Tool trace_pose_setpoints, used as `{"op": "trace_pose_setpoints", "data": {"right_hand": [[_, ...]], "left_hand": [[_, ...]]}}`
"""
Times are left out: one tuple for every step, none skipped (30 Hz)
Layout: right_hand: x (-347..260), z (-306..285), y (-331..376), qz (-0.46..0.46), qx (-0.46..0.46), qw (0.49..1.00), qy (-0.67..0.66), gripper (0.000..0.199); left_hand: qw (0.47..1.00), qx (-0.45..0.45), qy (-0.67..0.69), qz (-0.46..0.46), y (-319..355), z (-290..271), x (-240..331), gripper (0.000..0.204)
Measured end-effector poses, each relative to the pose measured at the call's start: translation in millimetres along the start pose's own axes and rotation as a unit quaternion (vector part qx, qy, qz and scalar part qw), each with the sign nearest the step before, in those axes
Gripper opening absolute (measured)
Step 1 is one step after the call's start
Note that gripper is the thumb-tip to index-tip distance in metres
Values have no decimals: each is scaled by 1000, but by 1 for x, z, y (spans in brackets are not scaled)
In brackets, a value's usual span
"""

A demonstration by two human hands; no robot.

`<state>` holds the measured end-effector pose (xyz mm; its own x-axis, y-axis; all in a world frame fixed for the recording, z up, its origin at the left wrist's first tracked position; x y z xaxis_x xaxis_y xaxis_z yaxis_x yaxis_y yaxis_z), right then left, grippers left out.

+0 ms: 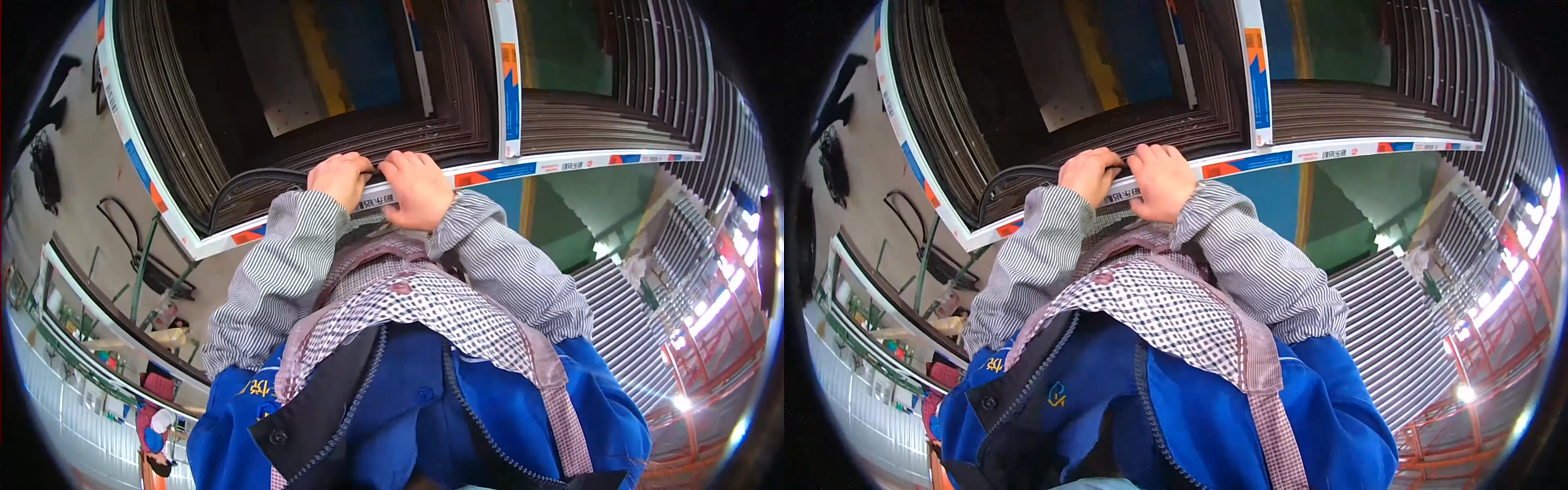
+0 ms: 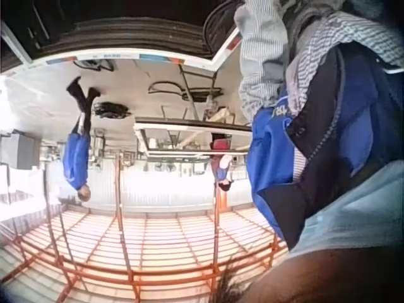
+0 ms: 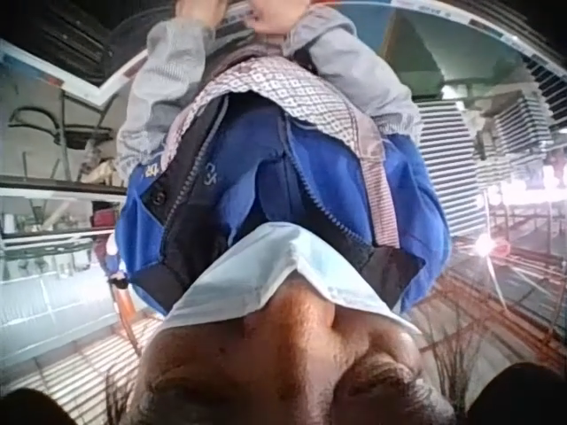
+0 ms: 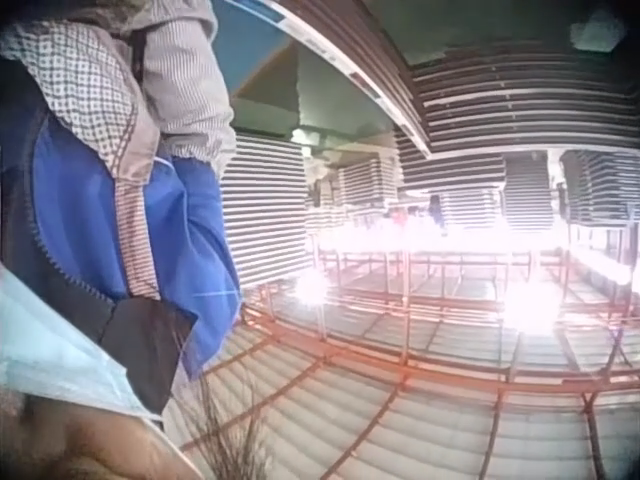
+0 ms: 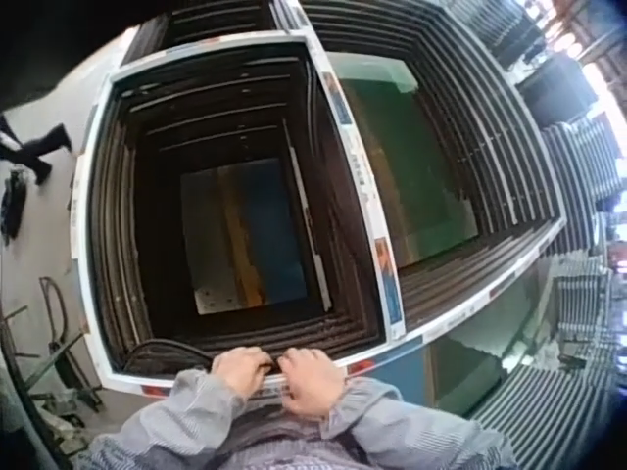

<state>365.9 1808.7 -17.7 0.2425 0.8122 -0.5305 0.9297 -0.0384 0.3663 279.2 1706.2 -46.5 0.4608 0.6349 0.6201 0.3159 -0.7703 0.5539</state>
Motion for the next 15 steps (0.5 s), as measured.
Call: {"op": "trace_pose_setpoints", "data": {"right_hand": [[-4,0,1,-22,16,998,50,22],[-5,3,0,-19,17,998,49,22],[-4,11,-2,-1,-2,998,70,30],[-2,18,-3,15,-22,996,91,41],[-2,17,-6,0,-9,998,69,38],[-1,15,-7,-4,-9,998,66,38],[0,12,-8,-20,-14,998,50,38],[-3,10,-7,-37,-19,999,31,38],[-3,10,-8,-51,-12,998,20,40],[-2,9,-7,-55,-33,998,20,43],[-2,7,-7,-50,-25,998,14,43],[-4,5,-8,-51,-17,999,5,44],[-3,6,-6,-60,-12,998,8,45],[-1,7,-6,-70,-5,998,11,45],[0,8,-7,-72,-15,997,22,43]], "left_hand": [[1000,-5,-3,-2,-1,0,1,17],[1000,-10,-8,-3,-3,-3,1,17],[1000,-23,-7,1,-5,0,-1,18],[1000,-25,-8,1,-3,0,-1,18],[1000,-8,3,8,1,-1,0,18],[1000,9,14,13,4,-3,-1,19],[999,26,24,33,6,1,-4,23],[999,26,21,24,11,-1,-3,23],[999,25,19,37,15,-5,4,29],[998,26,17,48,18,-6,9,36],[996,45,3,77,20,-5,11,43],[993,66,-15,99,24,-2,12,51],[991,69,-31,107,23,3,10,54],[984,119,-57,123,23,9,9,53],[987,95,-46,120,22,8,9,53]]}}
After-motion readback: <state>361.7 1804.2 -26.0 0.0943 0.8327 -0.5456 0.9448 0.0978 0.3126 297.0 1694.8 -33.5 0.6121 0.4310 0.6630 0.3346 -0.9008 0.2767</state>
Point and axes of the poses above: each hand's wrist, its own y-axis away from the middle knuckle, its own z-axis out of the palm, x = y × z, the point moved 5 cm from there along -y, towards the middle knuckle, and after that the axes turned 4 degrees about z, right-handed, at the moved point
